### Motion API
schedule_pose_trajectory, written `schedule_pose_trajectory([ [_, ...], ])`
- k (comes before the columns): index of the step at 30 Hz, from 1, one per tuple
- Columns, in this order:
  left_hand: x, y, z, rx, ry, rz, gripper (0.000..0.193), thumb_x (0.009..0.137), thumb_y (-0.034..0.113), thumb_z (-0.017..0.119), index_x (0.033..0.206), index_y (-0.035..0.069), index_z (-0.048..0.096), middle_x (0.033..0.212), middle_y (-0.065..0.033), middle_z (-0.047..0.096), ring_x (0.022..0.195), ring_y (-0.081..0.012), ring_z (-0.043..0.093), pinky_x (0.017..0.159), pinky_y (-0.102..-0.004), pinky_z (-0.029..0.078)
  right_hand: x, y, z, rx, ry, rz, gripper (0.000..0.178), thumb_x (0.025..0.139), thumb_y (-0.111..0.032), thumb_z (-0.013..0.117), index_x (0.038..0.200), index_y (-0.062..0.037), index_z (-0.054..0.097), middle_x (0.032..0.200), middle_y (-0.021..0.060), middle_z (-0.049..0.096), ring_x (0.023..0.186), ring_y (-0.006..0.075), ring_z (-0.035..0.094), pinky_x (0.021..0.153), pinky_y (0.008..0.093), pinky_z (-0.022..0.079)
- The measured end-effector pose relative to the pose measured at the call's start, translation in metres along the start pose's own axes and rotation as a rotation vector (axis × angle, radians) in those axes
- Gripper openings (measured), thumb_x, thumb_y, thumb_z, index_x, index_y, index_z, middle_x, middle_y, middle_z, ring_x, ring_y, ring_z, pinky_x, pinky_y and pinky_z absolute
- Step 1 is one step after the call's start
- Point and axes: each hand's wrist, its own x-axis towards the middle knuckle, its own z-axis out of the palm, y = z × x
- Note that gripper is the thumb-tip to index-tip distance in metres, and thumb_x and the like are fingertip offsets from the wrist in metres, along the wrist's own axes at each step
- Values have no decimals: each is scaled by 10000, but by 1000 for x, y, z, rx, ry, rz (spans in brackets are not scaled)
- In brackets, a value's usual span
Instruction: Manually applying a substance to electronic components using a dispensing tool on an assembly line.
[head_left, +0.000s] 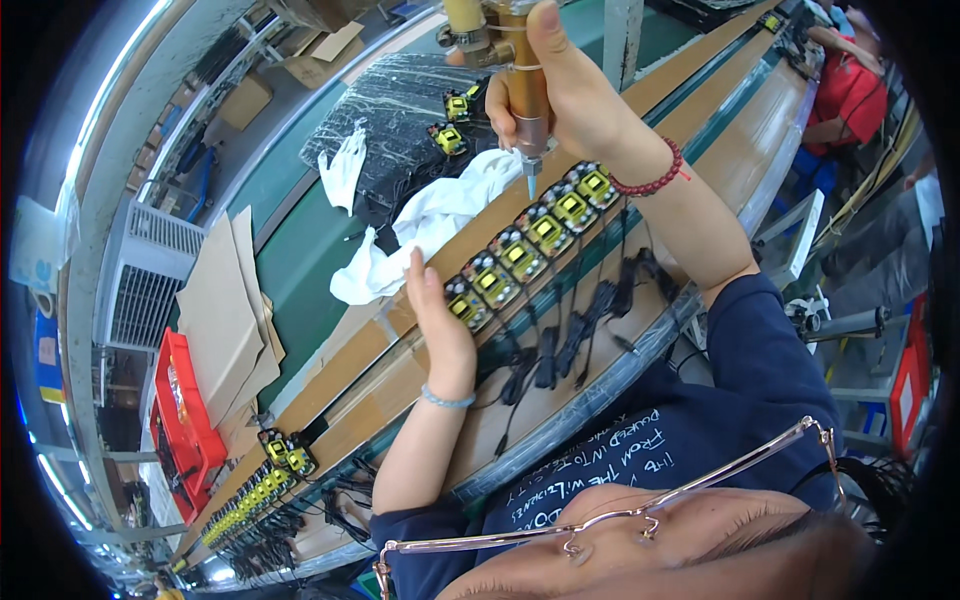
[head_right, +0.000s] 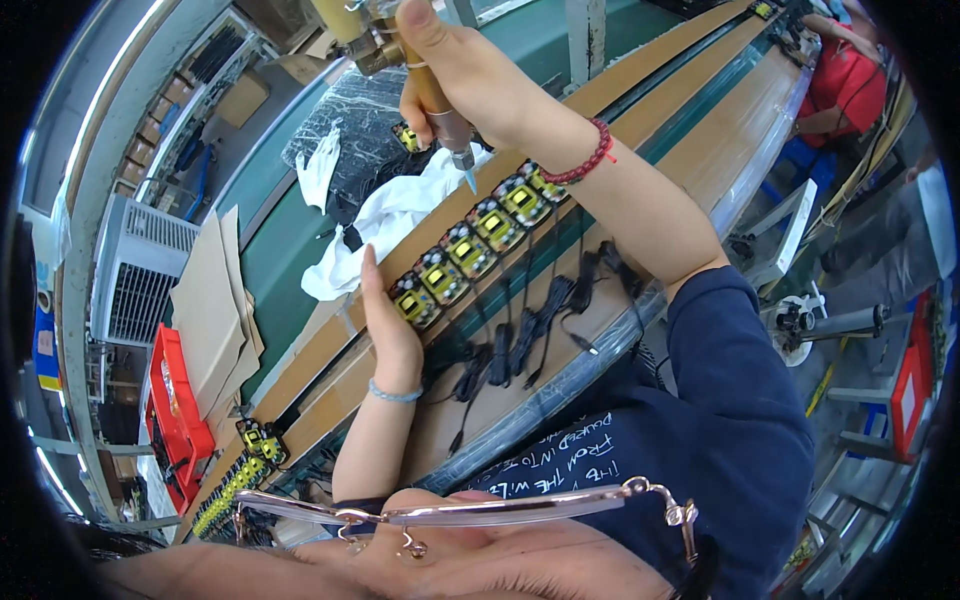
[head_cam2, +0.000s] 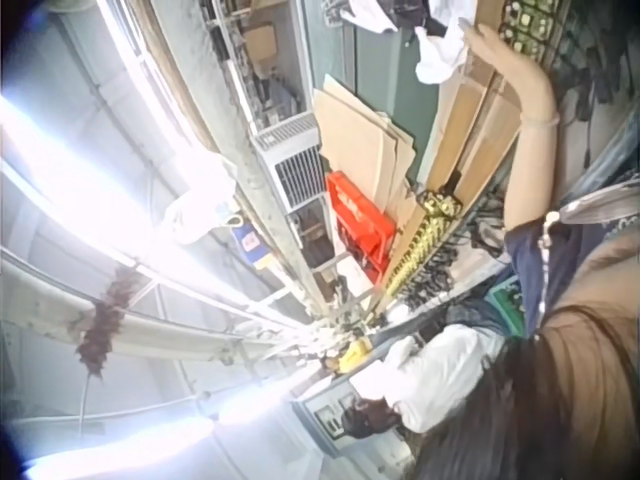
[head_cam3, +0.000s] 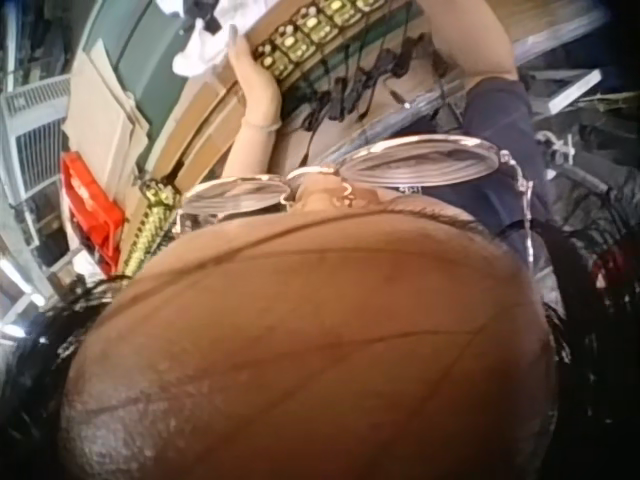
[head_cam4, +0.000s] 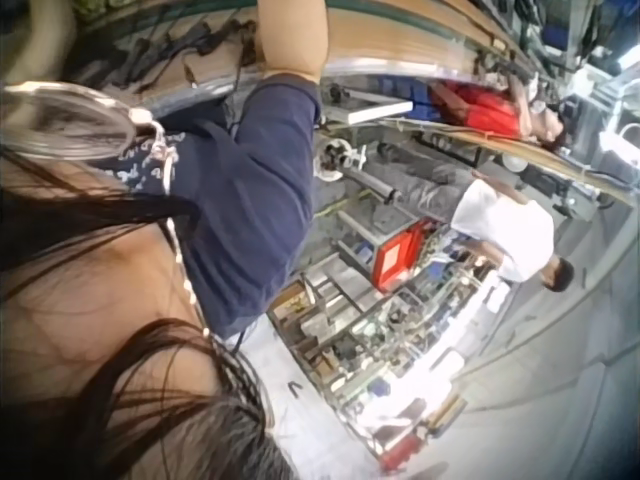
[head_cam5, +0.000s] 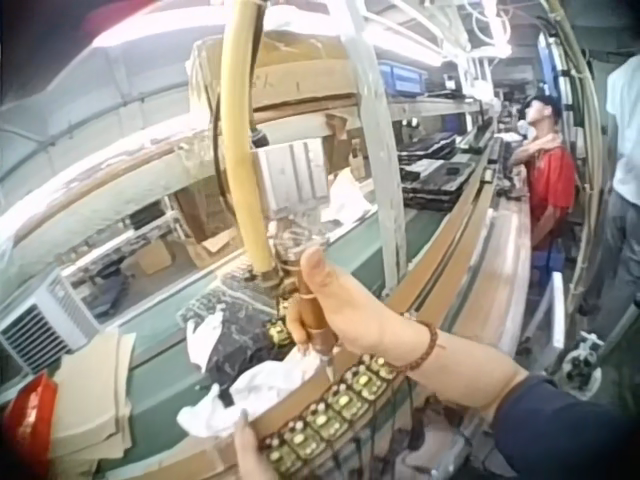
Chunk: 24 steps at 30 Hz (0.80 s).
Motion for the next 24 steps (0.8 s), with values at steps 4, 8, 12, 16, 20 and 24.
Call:
schedule_pose_trajectory([
  [4,5,15,31,40,-61,64,553,1004,364,263,1377,-30,366,1467,-209,285,1394,-340,170,1129,-399,119,-2,13,-15,-73,11,28,820,798,-795,224,710,-43,539,478,20,468,392,98,449,404,228,373],
  [8,5,11,35,-303,-77,49,533,1006,333,250,1369,-39,371,1449,-206,317,1382,-348,196,1125,-410,138,3,37,-16,-86,6,-72,804,837,-764,270,877,-23,579,439,-14,409,369,82,414,377,215,326],
  [12,-3,28,31,18,-68,235,505,1003,295,246,1357,-36,385,1439,-206,336,1375,-347,213,1121,-418,152,0,51,-20,-82,110,-19,762,867,-726,275,882,-15,548,430,-11,377,335,79,371,356,223,320],
  [16,-3,27,29,-18,-58,244,480,997,270,262,1341,-28,412,1428,-199,362,1371,-345,225,1120,-417,156,-1,58,-19,-129,146,-17,808,840,-752,263,935,6,525,443,-1,376,334,84,358,362,233,330],
  [20,-1,18,30,-47,-62,244,465,992,251,275,1328,-28,432,1412,-196,388,1367,-339,237,1119,-413,158,-1,61,-19,-140,188,-15,773,840,-752,271,844,-11,491,443,3,379,338,90,361,367,242,345],
  [24,-1,18,29,-64,-60,223,463,992,250,273,1323,-30,437,1408,-197,391,1366,-331,243,1118,-407,164,-2,60,-16,-113,196,-10,732,861,-730,282,761,-29,468,443,4,393,348,89,380,376,244,363],
])
